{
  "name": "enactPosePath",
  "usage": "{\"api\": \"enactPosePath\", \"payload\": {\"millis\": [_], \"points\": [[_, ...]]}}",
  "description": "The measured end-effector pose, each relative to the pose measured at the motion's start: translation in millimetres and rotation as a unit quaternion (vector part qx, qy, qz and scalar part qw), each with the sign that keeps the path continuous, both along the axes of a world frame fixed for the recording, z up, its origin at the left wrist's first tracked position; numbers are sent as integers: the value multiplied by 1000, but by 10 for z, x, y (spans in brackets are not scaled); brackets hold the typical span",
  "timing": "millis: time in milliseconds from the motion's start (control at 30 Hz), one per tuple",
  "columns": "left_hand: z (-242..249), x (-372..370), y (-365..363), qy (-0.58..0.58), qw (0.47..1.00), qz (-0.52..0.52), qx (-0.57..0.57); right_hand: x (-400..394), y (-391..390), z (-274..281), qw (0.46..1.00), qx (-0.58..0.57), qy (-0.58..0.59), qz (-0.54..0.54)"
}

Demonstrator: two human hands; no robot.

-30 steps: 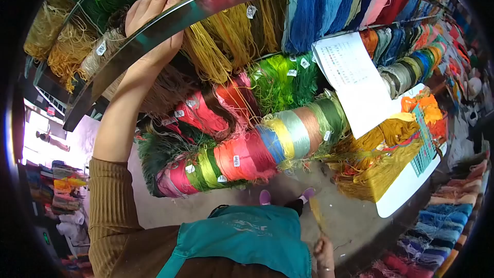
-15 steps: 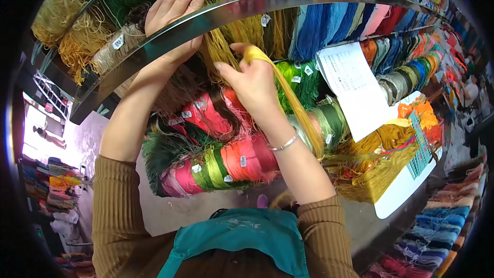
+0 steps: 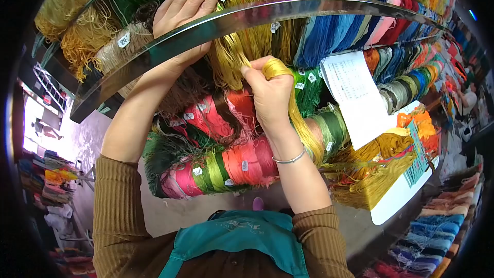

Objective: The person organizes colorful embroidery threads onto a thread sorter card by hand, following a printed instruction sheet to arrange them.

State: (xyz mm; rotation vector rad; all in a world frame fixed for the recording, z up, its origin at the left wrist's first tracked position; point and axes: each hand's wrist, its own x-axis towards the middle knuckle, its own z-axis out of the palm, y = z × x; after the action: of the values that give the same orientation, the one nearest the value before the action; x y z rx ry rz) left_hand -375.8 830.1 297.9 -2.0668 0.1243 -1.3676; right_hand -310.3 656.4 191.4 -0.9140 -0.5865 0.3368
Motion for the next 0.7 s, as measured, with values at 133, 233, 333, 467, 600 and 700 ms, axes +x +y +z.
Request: {"api": "enactPosePath", "payload": {"millis": [133, 233, 333, 467, 600, 700], "points": [[12, -8, -42, 2, 1000, -2, -16, -9, -51, -46, 1000, 28, 0, 11], [16, -14, -63, 5, 1000, -1, -23, -8, -126, -66, 997, 54, 36, 44], [19, -19, -64, 6, 1000, 1, -22, -2, -203, -15, 992, 37, 59, 104], [28, -18, -68, 9, 1000, -2, -24, 10, -199, 8, 987, 40, 63, 140], [25, -13, -70, 5, 1000, -6, -16, -36, -266, 30, 983, 2, 78, 165], [5, 11, 7, -6, 1000, 6, 12, -138, -278, -3, 996, -51, 1, 72]]}}
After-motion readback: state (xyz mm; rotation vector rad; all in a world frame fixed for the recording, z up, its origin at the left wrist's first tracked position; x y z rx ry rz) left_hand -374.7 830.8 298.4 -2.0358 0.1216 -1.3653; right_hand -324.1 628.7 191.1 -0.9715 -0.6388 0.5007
